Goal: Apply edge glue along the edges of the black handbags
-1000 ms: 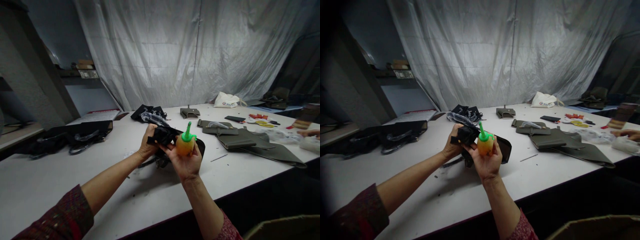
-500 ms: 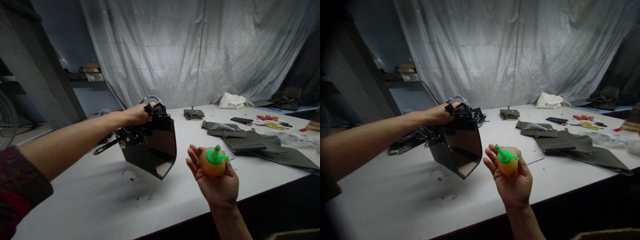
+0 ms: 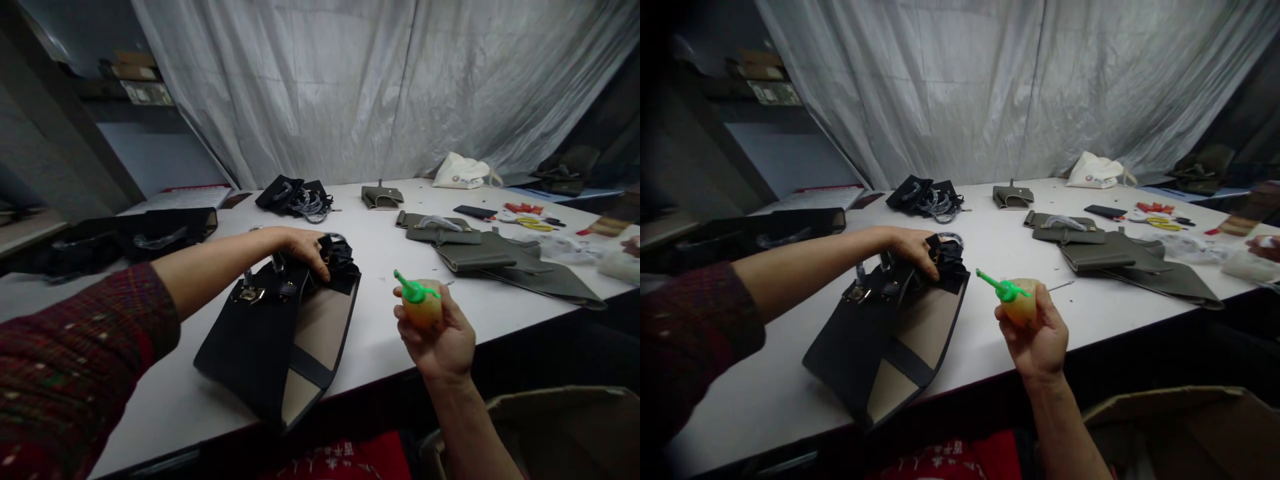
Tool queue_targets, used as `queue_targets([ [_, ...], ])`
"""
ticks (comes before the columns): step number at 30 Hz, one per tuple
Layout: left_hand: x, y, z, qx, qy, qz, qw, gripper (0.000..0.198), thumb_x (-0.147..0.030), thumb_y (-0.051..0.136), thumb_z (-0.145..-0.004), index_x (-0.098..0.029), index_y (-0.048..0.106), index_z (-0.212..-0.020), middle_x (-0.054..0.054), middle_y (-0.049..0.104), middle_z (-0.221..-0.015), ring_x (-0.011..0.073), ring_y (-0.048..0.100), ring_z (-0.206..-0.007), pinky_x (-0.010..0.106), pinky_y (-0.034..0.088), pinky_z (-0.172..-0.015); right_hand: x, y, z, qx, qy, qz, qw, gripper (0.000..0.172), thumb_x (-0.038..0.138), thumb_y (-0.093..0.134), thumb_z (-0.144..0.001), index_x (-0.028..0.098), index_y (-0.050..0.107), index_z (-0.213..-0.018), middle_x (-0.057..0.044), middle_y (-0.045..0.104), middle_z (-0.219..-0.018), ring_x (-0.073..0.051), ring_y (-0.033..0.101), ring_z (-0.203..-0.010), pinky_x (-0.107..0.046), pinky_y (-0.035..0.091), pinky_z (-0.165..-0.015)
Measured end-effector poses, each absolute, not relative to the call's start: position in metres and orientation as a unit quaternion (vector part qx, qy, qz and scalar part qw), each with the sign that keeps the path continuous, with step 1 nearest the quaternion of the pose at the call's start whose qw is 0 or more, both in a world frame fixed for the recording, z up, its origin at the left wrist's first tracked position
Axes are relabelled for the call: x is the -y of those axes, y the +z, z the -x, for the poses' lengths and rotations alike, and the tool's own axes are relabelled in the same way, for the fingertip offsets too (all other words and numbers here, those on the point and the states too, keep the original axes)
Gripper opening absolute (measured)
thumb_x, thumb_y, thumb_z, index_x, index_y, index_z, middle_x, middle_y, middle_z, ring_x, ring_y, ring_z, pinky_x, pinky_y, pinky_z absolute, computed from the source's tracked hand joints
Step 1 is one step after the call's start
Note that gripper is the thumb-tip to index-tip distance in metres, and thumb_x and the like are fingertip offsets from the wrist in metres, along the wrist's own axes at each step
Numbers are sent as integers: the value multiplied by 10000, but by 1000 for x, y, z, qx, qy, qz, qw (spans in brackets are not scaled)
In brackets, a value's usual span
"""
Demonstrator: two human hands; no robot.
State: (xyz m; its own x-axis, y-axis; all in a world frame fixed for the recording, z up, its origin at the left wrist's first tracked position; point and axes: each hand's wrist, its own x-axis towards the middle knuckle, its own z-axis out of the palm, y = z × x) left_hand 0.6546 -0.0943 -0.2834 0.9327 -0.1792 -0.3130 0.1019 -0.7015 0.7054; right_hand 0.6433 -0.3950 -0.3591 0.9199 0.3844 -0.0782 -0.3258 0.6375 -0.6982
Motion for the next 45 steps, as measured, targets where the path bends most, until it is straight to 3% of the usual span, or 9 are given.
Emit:
queue_targets([
  [3,104,-317,-667,44,-267,-897,350,312,-424,849,-574,-227,772,-802,53,752,-797,226,649,-693,323,513,-657,408,-374,-652,30,154,433,888,385,526,769,-752,174,707,-896,-76,716,-751,-169,638,-493,-156,336,-289],
  [6,111,-353,-674,52,-263,-904,332,253,-442,812,-613,-225,754,-730,25,717,-720,199,599,-656,297,470,-647,426,-388,-660,15,105,500,860,419,524,809,-711,181,710,-930,-51,700,-760,-158,624,-502,-183,412,-311],
  [9,111,-380,-676,52,-263,-906,328,275,-485,764,-667,-214,727,-689,19,688,-688,188,572,-650,286,444,-647,438,-398,-666,33,67,567,821,429,491,827,-714,189,703,-993,-47,696,-841,-172,651,-608,-221,507,-378],
  [12,107,-393,-677,40,-256,-904,340,313,-512,723,-708,-205,737,-764,35,698,-750,193,578,-690,295,451,-686,440,-407,-673,85,34,611,786,400,477,807,-758,189,679,-1005,-38,675,-850,-159,628,-608,-215,493,-378],
  [16,105,-400,-682,33,-264,-890,371,346,-496,702,-721,-198,741,-892,51,719,-871,212,609,-781,321,476,-769,433,-423,-687,128,-18,664,736,377,484,777,-800,203,639,-1011,-9,631,-837,-145,597,-599,-230,502,-396],
  [21,107,-410,-689,37,-275,-871,405,318,-423,714,-724,-167,718,-911,52,717,-902,206,605,-826,335,480,-847,428,-442,-704,182,-38,717,671,404,514,759,-815,215,629,-1054,-1,609,-822,-154,571,-631,-251,505,-446],
  [30,105,-414,-689,48,-269,-865,422,283,-407,722,-745,-161,702,-886,29,679,-815,185,569,-790,327,465,-859,422,-440,-721,256,-109,738,615,390,509,734,-834,236,626,-1090,-2,621,-864,-178,584,-716,-320,510,-655],
  [39,105,-413,-689,50,-268,-861,429,285,-388,723,-732,-162,707,-904,33,699,-861,195,589,-823,326,471,-867,427,-439,-728,320,-119,758,556,371,444,746,-850,255,631,-1149,-17,640,-927,-189,597,-748,-350,492,-672],
  [45,106,-413,-689,50,-266,-863,426,280,-380,731,-727,-168,718,-911,35,704,-869,202,600,-851,323,470,-874,421,-424,-727,380,-171,756,504,330,418,714,-884,258,623,-1158,-52,656,-1059,-213,614,-833,-405,525,-770],
])
